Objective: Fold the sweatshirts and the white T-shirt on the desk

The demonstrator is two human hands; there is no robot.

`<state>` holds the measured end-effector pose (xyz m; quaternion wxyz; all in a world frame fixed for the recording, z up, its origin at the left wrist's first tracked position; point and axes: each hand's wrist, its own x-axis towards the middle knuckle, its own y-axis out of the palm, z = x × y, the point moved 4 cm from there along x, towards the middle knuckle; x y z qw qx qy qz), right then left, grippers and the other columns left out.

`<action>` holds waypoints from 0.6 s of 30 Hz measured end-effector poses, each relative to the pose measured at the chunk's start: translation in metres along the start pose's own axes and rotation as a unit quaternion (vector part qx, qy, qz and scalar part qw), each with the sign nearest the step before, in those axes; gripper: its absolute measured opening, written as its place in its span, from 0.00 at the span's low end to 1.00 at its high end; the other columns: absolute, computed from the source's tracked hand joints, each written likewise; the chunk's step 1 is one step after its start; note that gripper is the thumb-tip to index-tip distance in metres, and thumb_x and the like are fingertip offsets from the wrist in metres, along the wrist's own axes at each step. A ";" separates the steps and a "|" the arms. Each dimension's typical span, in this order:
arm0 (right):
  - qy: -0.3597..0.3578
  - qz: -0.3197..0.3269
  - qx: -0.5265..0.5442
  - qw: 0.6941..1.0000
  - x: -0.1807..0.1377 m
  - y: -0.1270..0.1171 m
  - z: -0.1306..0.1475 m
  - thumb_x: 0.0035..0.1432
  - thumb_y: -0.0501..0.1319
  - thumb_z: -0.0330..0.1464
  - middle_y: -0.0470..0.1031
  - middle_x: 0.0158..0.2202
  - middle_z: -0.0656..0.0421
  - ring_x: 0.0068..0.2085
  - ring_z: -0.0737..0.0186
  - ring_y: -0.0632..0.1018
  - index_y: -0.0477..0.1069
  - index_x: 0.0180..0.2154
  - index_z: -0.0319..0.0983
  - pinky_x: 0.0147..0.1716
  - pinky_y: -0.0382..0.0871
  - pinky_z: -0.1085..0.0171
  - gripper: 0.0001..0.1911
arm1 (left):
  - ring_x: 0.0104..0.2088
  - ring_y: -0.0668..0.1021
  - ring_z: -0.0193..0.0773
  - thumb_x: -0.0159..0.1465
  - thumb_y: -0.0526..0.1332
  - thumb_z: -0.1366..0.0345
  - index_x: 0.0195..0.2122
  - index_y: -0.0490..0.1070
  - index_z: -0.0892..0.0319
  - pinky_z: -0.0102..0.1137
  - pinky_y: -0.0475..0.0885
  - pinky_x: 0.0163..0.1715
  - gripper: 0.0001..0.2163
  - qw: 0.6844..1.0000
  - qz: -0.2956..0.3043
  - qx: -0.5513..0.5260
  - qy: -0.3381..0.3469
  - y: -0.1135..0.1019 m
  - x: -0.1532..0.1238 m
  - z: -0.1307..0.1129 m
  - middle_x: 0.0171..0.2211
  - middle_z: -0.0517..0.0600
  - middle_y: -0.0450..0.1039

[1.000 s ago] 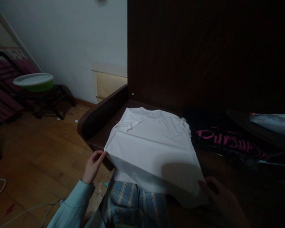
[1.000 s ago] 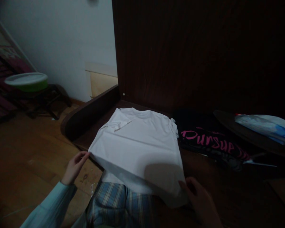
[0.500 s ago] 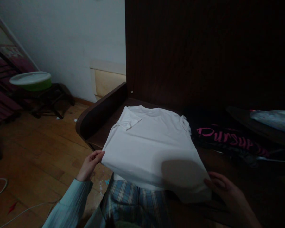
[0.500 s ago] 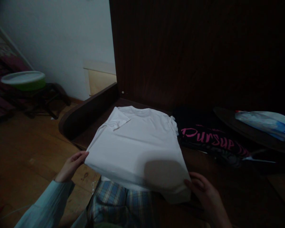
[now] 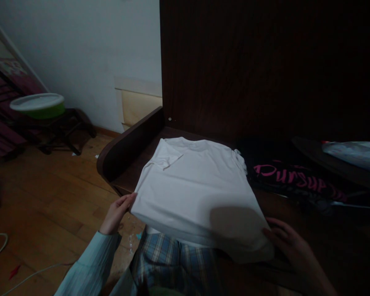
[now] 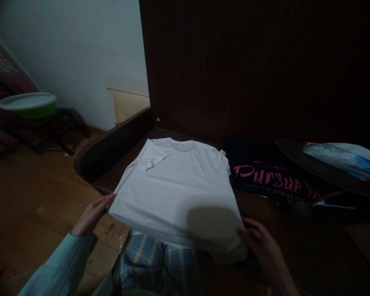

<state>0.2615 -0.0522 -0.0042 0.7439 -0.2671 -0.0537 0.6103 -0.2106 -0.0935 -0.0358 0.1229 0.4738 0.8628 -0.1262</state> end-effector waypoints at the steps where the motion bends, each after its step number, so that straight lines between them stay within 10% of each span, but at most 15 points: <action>1: -0.001 -0.003 0.001 1.000 0.001 0.000 -0.001 0.30 0.64 0.45 0.77 0.25 0.55 0.27 0.55 0.77 0.68 0.35 0.39 0.22 0.70 0.65 0.26 | 0.24 0.68 0.33 0.32 0.66 0.45 0.24 0.72 0.62 0.26 0.63 0.23 0.26 1.000 -0.007 -0.004 0.003 0.000 0.001 0.000 0.21 0.47 0.70; 12: 0.015 0.043 0.037 0.998 0.009 -0.008 -0.011 0.33 0.65 0.46 0.78 0.33 0.51 0.35 0.51 0.78 0.69 0.39 0.39 0.28 0.73 0.63 0.30 | 0.20 0.67 0.29 0.34 0.68 0.50 0.24 0.67 0.62 0.23 0.62 0.21 0.23 0.998 0.007 0.017 0.057 -0.001 -0.003 -0.013 0.18 0.43 0.66; 18: 0.004 0.040 0.031 0.999 0.013 0.009 0.015 0.33 0.63 0.49 0.77 0.34 0.50 0.34 0.50 0.78 0.69 0.42 0.38 0.29 0.72 0.62 0.33 | 0.27 0.74 0.35 0.41 0.66 0.50 0.53 0.59 0.60 0.29 0.68 0.26 0.38 0.993 0.054 0.048 0.098 0.008 -0.005 -0.035 0.29 0.49 0.73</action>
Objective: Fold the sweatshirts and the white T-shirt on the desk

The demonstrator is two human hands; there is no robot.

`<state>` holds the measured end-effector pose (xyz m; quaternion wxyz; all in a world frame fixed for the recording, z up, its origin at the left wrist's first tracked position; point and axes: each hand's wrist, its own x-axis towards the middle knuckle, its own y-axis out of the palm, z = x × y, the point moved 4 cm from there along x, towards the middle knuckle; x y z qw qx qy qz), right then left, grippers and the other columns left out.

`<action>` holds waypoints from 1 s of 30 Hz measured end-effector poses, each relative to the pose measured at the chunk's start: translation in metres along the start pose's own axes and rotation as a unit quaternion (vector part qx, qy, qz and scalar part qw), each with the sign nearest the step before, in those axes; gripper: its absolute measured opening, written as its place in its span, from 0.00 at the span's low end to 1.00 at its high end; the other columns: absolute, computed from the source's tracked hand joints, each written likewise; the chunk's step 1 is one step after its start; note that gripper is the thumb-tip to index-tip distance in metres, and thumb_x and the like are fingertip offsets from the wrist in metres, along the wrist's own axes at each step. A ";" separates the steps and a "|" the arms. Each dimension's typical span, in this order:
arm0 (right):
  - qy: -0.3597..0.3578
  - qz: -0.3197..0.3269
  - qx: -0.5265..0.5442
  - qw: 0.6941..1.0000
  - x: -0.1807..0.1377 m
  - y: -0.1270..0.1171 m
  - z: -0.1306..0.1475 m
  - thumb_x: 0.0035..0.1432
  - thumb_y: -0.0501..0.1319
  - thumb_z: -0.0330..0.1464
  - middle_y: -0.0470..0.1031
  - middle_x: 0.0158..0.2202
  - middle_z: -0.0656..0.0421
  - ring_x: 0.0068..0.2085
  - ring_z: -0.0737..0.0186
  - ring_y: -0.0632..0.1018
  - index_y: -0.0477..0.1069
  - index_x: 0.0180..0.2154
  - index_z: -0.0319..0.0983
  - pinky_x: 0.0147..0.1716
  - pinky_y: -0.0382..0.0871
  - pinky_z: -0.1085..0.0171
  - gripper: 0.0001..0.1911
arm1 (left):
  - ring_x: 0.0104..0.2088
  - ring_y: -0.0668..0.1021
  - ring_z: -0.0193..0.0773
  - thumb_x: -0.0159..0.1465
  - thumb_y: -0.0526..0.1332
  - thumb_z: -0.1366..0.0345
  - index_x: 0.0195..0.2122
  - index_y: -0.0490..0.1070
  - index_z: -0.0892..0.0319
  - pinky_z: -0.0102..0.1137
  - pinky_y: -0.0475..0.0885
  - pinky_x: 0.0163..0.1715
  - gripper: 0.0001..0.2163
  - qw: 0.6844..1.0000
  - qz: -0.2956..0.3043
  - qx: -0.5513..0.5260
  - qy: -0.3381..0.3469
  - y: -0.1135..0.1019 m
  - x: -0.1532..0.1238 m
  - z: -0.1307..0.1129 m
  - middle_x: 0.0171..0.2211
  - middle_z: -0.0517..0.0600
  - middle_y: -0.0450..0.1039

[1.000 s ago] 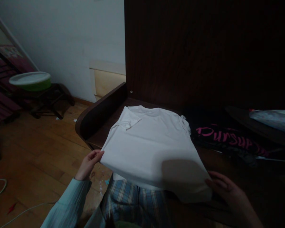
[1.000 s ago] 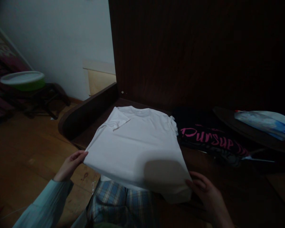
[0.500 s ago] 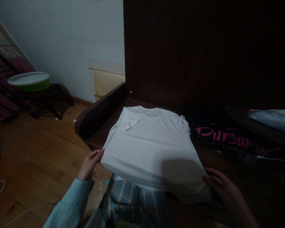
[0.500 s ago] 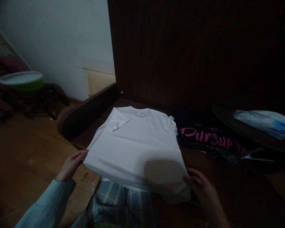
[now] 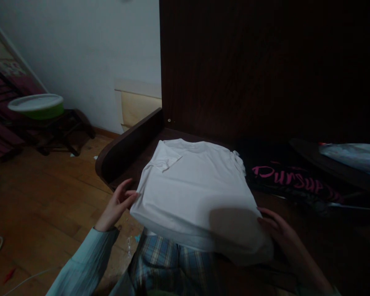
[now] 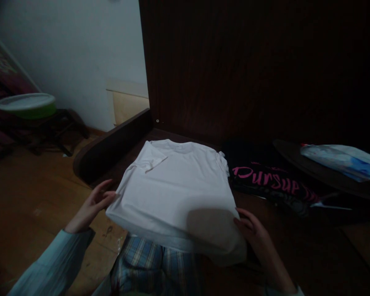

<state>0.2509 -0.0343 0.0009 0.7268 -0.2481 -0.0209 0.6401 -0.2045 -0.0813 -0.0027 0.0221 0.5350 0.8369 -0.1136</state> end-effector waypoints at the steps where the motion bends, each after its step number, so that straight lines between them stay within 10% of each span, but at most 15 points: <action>1: 0.002 0.005 -0.002 1.000 0.001 0.004 0.004 0.34 0.63 0.49 0.77 0.34 0.51 0.34 0.51 0.78 0.69 0.43 0.38 0.29 0.72 0.62 0.34 | 0.30 0.75 0.37 0.43 0.65 0.50 0.55 0.56 0.60 0.30 0.69 0.28 0.39 1.000 0.012 0.015 0.009 0.002 0.003 -0.003 0.33 0.51 0.74; 7: 0.014 -0.007 0.006 1.000 0.003 0.010 0.008 0.35 0.63 0.46 0.77 0.31 0.54 0.32 0.54 0.77 0.71 0.38 0.37 0.27 0.70 0.64 0.27 | 0.50 0.68 0.50 0.40 0.65 0.48 0.48 0.67 0.63 0.36 0.67 0.45 0.35 0.994 0.069 0.068 0.053 0.010 0.023 -0.007 0.52 0.58 0.66; 23: 0.003 -0.069 0.044 0.997 0.021 -0.008 -0.005 0.25 0.67 0.40 0.76 0.21 0.56 0.25 0.57 0.77 0.73 0.24 0.38 0.22 0.70 0.68 0.18 | 0.26 0.76 0.36 0.38 0.70 0.61 0.56 0.57 0.63 0.28 0.71 0.29 0.42 0.992 0.039 -0.070 -0.092 0.010 0.014 0.001 0.29 0.48 0.77; 30: -0.037 -0.052 0.035 0.997 0.023 -0.013 -0.008 0.29 0.66 0.41 0.78 0.27 0.54 0.29 0.54 0.78 0.76 0.24 0.38 0.24 0.72 0.67 0.16 | 0.28 0.76 0.34 0.36 0.71 0.61 0.52 0.63 0.61 0.26 0.70 0.29 0.39 0.987 0.057 -0.106 -0.108 0.005 0.016 0.003 0.35 0.50 0.76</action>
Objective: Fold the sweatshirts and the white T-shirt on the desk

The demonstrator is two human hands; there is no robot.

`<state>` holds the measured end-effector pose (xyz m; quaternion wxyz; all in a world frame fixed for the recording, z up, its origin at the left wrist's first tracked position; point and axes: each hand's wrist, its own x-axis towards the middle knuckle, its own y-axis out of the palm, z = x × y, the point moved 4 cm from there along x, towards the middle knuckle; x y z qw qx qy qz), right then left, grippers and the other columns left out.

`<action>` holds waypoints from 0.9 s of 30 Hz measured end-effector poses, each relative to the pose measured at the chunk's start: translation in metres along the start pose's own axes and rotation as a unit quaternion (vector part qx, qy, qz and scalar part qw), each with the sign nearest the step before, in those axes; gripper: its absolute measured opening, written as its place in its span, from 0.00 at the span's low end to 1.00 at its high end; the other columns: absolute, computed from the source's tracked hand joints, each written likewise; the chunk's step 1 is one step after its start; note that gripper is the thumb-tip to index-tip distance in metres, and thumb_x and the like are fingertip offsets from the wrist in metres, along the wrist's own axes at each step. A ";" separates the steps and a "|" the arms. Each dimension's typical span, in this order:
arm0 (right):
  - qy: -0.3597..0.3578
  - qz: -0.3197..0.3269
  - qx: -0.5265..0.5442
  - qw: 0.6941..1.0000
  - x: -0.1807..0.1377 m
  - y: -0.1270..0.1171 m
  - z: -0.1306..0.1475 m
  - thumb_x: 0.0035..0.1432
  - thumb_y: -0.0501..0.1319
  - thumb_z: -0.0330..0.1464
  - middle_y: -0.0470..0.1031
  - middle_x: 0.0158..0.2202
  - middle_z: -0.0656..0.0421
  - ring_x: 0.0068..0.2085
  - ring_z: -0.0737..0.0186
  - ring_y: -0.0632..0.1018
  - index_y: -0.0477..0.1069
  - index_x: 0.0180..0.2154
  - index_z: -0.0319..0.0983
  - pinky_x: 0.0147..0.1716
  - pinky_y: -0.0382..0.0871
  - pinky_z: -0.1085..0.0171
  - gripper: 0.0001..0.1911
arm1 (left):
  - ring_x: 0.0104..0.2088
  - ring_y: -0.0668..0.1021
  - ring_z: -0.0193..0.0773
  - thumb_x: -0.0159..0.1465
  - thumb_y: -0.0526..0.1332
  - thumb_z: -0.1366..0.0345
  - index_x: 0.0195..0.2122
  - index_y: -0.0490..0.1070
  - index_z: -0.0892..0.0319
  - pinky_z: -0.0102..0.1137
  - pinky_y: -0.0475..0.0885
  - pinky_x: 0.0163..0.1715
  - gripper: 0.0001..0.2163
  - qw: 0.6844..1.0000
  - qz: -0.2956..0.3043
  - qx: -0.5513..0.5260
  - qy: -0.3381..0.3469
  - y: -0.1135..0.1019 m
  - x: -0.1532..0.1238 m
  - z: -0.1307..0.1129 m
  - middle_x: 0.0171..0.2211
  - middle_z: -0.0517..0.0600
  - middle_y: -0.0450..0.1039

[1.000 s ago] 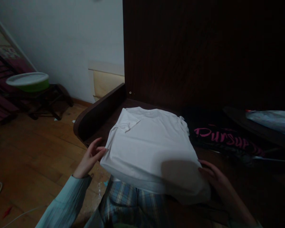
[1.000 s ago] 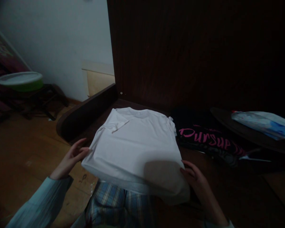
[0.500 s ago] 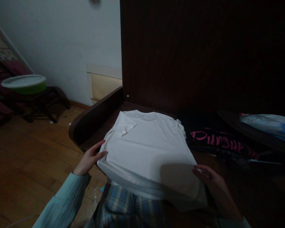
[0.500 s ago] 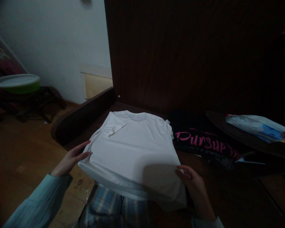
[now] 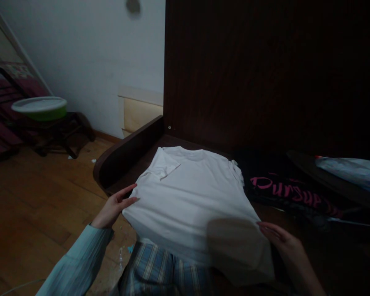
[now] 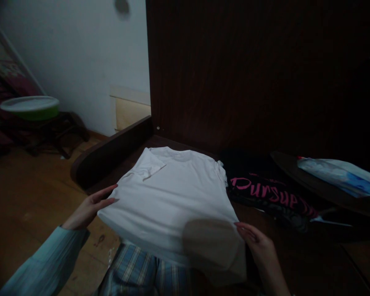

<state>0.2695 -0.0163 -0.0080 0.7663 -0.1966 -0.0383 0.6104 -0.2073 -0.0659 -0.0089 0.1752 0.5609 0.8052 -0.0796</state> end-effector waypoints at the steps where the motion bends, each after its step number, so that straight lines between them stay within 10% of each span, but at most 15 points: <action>1: 0.003 0.006 -0.012 1.000 -0.002 0.000 0.001 0.29 0.65 0.41 0.78 0.27 0.54 0.29 0.54 0.78 0.76 0.24 0.38 0.24 0.72 0.66 0.17 | 0.29 0.76 0.35 0.36 0.71 0.61 0.51 0.64 0.61 0.27 0.70 0.30 0.38 1.000 -0.001 0.011 0.001 0.000 0.000 -0.002 0.36 0.51 0.76; 11: 0.029 0.010 -0.101 0.994 -0.021 0.011 0.013 0.33 0.63 0.46 0.78 0.30 0.55 0.34 0.53 0.77 0.75 0.36 0.36 0.26 0.71 0.67 0.28 | 0.31 0.75 0.41 0.43 0.62 0.50 0.47 0.68 0.65 0.34 0.71 0.31 0.33 0.966 -0.056 0.216 0.129 0.003 0.001 -0.008 0.42 0.57 0.72; 16: -0.054 0.019 -0.153 0.987 -0.021 0.012 0.011 0.35 0.62 0.45 0.77 0.36 0.56 0.35 0.55 0.77 0.75 0.37 0.41 0.29 0.72 0.66 0.25 | 0.48 0.70 0.47 0.48 0.56 0.57 0.43 0.70 0.61 0.37 0.65 0.48 0.22 0.909 -0.068 0.332 0.243 -0.001 0.007 -0.007 0.47 0.55 0.69; 23: -0.159 0.022 -0.239 0.958 -0.019 0.004 0.000 0.43 0.57 0.46 0.72 0.44 0.54 0.42 0.56 0.75 0.71 0.40 0.40 0.41 0.70 0.61 0.24 | 0.42 0.72 0.44 0.55 0.50 0.59 0.45 0.67 0.65 0.39 0.66 0.46 0.20 0.826 -0.164 0.457 0.286 0.006 0.002 -0.026 0.49 0.60 0.62; 27: -0.220 0.002 -0.257 0.941 -0.023 0.008 0.010 0.48 0.54 0.46 0.69 0.48 0.53 0.48 0.55 0.71 0.69 0.42 0.39 0.49 0.65 0.57 0.24 | 0.48 0.69 0.46 0.58 0.48 0.60 0.44 0.67 0.65 0.39 0.63 0.50 0.19 0.769 -0.108 0.533 0.335 0.030 0.008 -0.045 0.48 0.59 0.64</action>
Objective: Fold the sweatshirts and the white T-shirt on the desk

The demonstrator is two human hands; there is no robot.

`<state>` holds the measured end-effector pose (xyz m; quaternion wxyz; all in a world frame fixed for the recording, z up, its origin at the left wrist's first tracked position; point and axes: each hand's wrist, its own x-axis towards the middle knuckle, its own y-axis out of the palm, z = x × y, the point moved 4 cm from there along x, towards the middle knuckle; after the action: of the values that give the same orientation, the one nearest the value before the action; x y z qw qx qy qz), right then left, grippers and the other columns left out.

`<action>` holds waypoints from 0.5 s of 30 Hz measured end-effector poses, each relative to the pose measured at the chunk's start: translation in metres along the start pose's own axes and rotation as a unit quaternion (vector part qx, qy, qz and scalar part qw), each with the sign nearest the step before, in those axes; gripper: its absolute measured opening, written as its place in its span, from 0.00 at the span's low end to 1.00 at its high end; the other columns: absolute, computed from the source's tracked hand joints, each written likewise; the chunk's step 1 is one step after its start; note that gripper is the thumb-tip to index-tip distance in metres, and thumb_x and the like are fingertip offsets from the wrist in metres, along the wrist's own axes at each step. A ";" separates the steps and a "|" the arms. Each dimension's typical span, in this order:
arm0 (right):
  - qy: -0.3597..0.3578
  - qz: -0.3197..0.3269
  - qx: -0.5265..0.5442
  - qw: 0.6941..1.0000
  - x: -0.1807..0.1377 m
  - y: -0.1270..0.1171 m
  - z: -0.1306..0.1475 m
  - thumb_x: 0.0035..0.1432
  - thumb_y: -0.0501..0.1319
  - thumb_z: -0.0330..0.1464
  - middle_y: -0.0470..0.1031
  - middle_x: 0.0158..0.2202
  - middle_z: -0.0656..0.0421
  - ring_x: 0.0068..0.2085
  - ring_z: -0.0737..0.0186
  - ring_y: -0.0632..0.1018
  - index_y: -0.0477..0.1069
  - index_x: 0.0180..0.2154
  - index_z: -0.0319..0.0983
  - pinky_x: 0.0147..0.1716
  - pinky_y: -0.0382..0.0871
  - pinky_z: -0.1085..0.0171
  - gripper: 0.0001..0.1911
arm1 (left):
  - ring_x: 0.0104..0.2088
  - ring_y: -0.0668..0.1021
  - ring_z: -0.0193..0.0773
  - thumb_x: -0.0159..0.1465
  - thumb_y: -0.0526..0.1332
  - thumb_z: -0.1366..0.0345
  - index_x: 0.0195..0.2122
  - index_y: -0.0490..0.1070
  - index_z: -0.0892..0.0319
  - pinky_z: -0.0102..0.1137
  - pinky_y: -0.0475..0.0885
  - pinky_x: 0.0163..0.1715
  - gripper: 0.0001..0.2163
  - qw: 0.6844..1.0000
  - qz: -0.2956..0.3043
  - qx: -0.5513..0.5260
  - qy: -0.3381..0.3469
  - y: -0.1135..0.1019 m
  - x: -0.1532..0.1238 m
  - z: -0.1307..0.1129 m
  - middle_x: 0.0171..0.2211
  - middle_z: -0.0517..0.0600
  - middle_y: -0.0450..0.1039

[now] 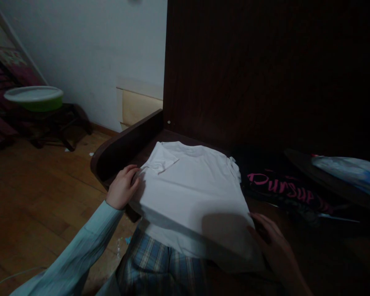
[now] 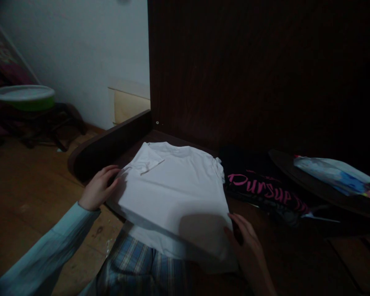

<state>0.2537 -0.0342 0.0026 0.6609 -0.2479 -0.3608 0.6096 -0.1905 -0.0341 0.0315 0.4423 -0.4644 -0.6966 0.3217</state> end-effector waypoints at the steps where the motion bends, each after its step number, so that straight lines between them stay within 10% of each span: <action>1: -0.009 0.001 -0.007 1.000 0.000 0.002 0.004 0.49 0.53 0.46 0.69 0.49 0.53 0.49 0.55 0.70 0.69 0.42 0.39 0.51 0.63 0.57 0.23 | 0.48 0.68 0.47 0.58 0.48 0.60 0.44 0.68 0.65 0.39 0.63 0.50 0.18 0.999 0.025 0.016 0.019 0.002 0.005 -0.006 0.48 0.59 0.65; 6: -0.065 0.050 -0.031 0.996 -0.001 0.026 0.012 0.53 0.51 0.44 0.67 0.52 0.54 0.52 0.55 0.69 0.68 0.46 0.40 0.52 0.63 0.55 0.23 | 0.45 0.71 0.45 0.60 0.47 0.61 0.43 0.69 0.64 0.37 0.66 0.47 0.17 0.986 0.135 0.069 0.071 0.021 0.020 -0.023 0.44 0.58 0.69; 15: -0.202 0.023 -0.139 0.969 -0.019 0.062 0.000 0.57 0.50 0.43 0.59 0.58 0.55 0.58 0.52 0.61 0.63 0.53 0.42 0.55 0.56 0.50 0.23 | 0.56 0.63 0.47 0.58 0.52 0.58 0.51 0.63 0.64 0.38 0.58 0.55 0.22 0.987 0.130 0.064 0.075 0.041 0.024 -0.004 0.55 0.60 0.61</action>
<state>0.2146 -0.0447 -0.0481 0.5192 -0.2170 -0.5623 0.6059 -0.1762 0.0033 0.0052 0.4767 -0.5444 -0.5729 0.3849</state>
